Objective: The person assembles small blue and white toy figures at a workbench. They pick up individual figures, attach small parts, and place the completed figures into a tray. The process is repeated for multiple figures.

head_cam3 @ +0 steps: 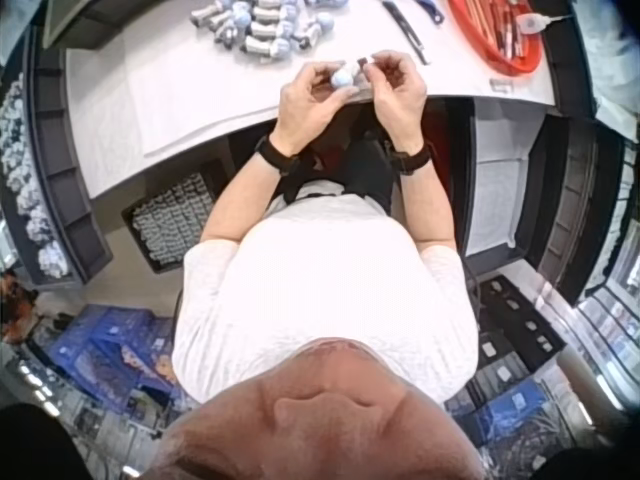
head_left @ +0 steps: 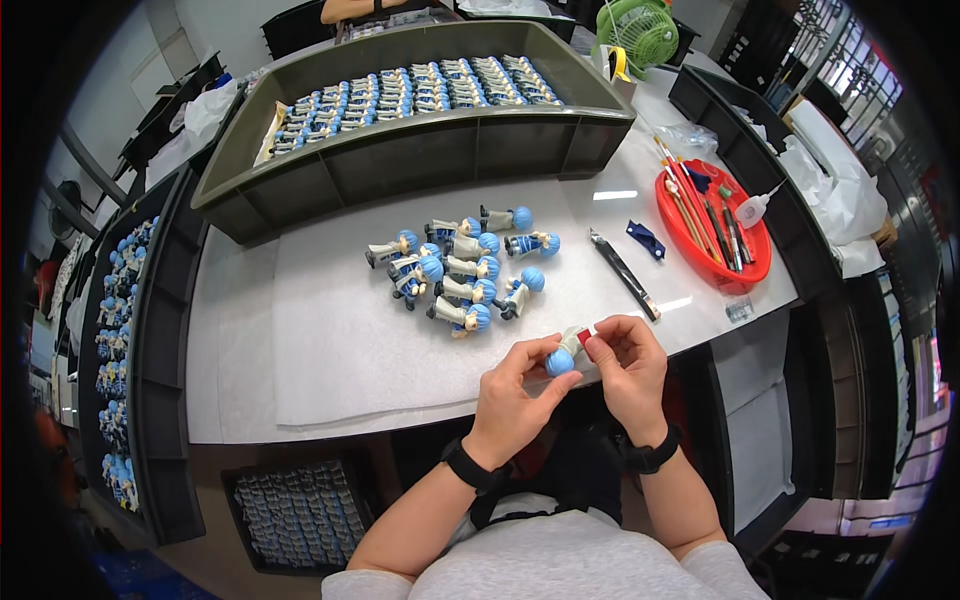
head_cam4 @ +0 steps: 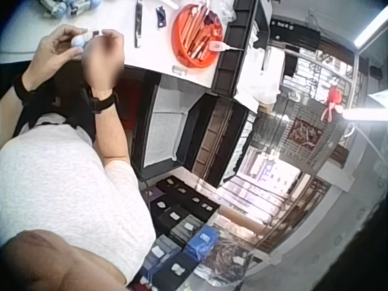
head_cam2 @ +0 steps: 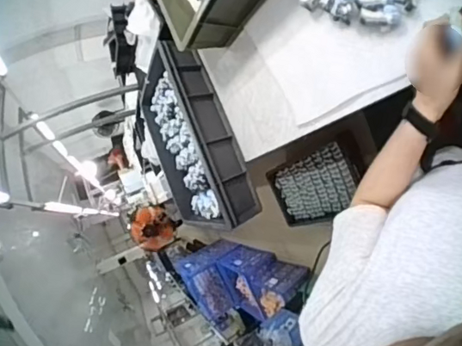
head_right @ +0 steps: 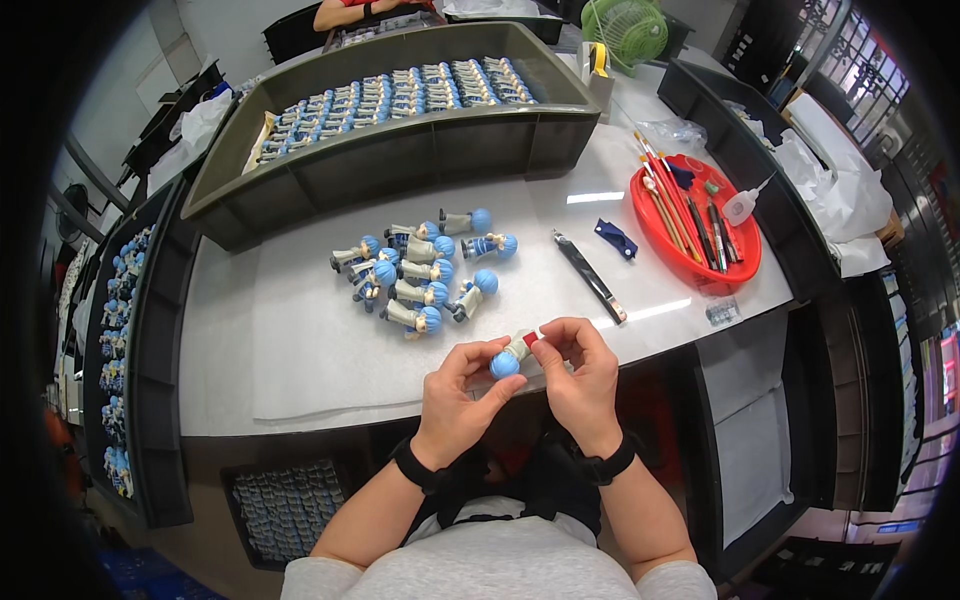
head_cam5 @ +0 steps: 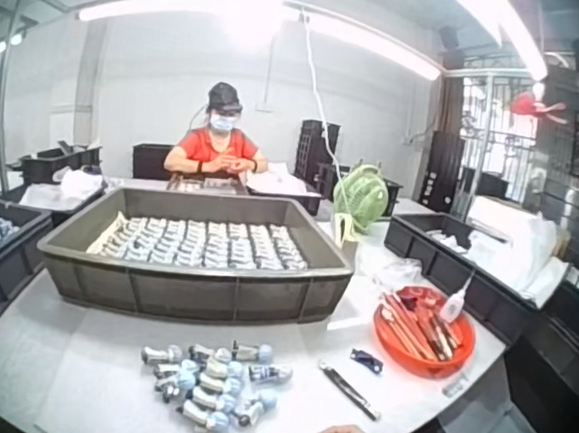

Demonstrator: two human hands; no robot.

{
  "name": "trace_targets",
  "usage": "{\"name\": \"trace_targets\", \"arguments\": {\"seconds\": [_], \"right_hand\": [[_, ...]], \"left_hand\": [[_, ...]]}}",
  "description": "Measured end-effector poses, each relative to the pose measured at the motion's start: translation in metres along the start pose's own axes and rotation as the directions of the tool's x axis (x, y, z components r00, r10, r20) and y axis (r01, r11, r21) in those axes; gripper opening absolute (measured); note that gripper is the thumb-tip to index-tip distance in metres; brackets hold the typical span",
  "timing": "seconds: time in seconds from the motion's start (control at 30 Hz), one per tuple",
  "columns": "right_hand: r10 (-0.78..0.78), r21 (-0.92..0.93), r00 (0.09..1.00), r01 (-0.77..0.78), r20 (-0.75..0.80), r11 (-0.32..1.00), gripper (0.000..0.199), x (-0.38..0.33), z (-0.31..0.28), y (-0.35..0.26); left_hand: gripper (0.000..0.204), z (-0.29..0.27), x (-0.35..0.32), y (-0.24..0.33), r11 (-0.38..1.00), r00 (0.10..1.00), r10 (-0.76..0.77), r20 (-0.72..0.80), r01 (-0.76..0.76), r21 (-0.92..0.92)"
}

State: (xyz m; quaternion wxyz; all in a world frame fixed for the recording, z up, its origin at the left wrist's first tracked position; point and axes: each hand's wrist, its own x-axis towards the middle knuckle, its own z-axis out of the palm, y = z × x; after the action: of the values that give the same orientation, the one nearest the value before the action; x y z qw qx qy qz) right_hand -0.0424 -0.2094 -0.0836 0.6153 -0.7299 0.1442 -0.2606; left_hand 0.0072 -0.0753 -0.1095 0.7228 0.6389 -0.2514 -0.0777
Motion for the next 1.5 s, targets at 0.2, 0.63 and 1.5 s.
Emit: {"name": "trace_targets", "arguments": {"seconds": [0.2, 0.63, 1.5], "right_hand": [[0.017, 0.024, 0.999, -0.016, -0.033, 1.0, 0.016, 0.001, -0.002, 0.006], [-0.089, -0.225, 0.994, 0.101, 0.061, 0.969, 0.02, -0.001, 0.002, -0.001], [-0.161, -0.266, 0.975, 0.197, 0.151, 0.944, 0.021, 0.013, -0.008, 0.002]], "left_hand": [[0.04, -0.002, 0.0, -0.002, 0.991, 0.999, 0.038, -0.009, -0.036, 0.126], [0.046, 0.0, 0.0, -0.005, 0.989, 0.998, 0.06, 0.035, -0.064, 0.134], [0.04, 0.002, 0.001, -0.004, 0.905, 0.969, 0.233, 0.078, -0.245, 0.347]]}}
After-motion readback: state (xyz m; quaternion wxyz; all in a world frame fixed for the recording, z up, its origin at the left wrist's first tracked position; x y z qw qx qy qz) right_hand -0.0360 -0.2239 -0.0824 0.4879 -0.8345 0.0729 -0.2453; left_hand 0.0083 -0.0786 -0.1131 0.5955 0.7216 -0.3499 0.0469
